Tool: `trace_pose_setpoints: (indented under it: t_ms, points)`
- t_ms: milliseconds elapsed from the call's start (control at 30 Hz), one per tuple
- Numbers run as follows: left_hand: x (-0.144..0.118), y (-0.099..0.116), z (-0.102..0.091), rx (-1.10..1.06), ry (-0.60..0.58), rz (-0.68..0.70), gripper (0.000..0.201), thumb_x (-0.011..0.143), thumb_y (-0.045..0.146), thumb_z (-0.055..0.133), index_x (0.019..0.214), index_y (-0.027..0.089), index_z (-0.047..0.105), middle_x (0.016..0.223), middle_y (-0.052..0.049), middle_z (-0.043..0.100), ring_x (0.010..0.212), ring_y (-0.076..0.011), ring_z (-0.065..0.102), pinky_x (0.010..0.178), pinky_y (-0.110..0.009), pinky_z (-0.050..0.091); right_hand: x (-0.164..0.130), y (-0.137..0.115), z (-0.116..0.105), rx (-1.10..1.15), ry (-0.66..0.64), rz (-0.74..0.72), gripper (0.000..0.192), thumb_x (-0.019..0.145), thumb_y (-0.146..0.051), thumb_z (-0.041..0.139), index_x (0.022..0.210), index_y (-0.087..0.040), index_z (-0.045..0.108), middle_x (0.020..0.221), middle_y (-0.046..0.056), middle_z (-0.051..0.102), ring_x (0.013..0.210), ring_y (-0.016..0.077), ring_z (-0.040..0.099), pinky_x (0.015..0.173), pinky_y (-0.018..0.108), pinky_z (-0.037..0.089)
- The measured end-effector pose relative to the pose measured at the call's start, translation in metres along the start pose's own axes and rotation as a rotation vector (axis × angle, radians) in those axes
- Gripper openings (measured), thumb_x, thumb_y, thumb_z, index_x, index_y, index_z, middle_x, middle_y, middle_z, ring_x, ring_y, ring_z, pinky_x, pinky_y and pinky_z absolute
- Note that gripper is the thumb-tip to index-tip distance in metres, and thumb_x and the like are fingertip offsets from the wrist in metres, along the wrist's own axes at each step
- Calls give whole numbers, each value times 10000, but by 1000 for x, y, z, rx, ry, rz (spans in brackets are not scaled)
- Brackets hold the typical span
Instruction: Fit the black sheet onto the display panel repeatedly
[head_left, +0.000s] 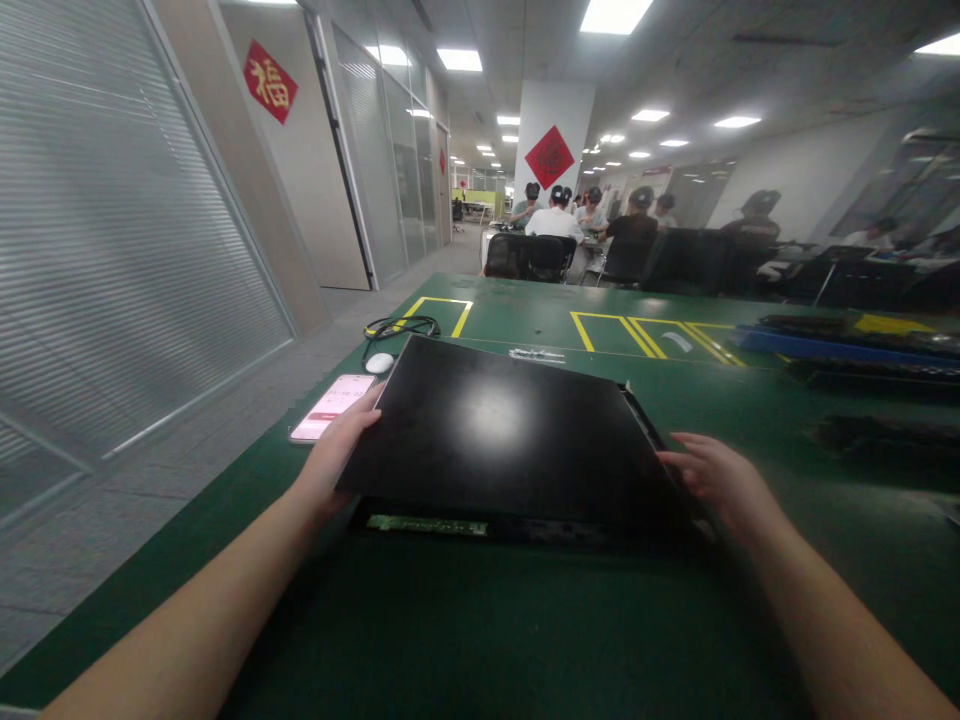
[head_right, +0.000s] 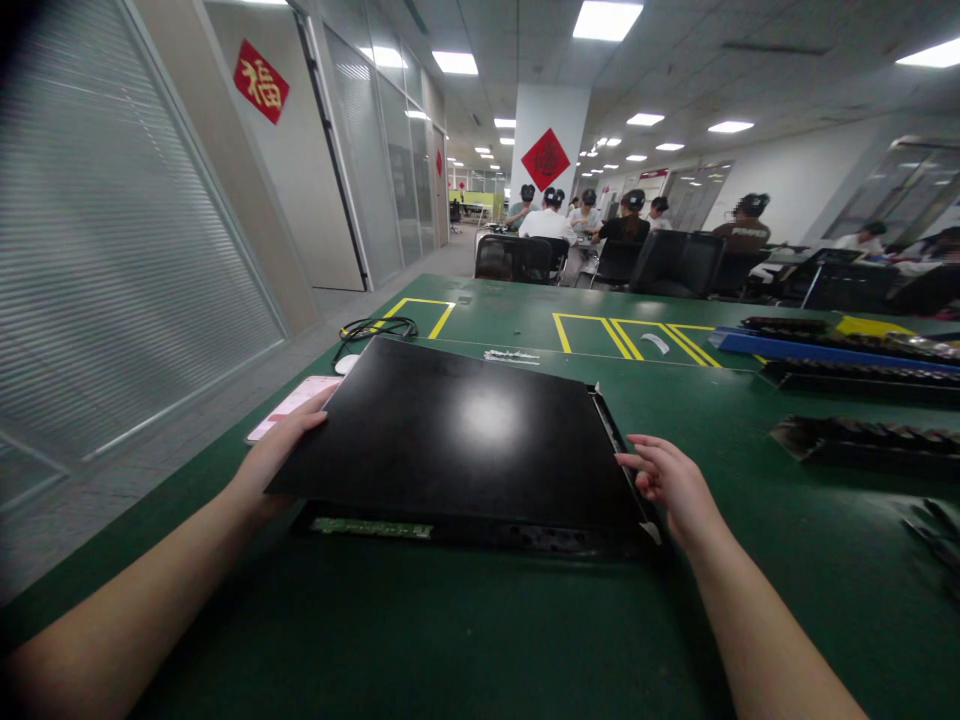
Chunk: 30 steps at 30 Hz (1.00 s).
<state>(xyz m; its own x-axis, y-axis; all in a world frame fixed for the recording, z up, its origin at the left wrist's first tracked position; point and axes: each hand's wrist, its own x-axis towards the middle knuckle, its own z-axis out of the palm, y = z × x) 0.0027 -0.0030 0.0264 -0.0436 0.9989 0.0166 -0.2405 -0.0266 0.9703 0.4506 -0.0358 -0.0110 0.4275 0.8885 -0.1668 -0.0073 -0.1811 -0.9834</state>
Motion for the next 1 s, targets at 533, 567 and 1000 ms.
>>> trace_pose_setpoints:
  t_ms: [533, 567, 1000]
  points:
    - [-3, -6, 6, 12, 13, -188, 638, 787, 178, 629, 1415, 224, 522, 1095, -64, 765, 826, -233, 744, 596, -246, 546, -3, -6, 2, -212, 119, -50, 292, 642, -390, 676, 842, -177, 695, 799, 91, 740, 486, 109, 470, 429, 244, 339]
    - [-3, -6, 6, 16, 11, -191, 645, 785, 174, 628, 1419, 221, 516, 1098, -66, 764, 812, -231, 745, 586, -245, 545, -3, -6, 2, -229, 124, -59, 283, 639, -392, 676, 824, -179, 700, 793, 88, 737, 488, 111, 472, 434, 248, 345]
    - [-2, -4, 9, 43, 45, -269, 588, 785, 115, 615, 1366, 185, 565, 953, -65, 789, 536, -155, 683, 468, -216, 497, -10, -3, 6, -479, 109, -61, 280, 685, -433, 646, 833, -205, 713, 594, 39, 640, 530, 194, 571, 480, 307, 428]
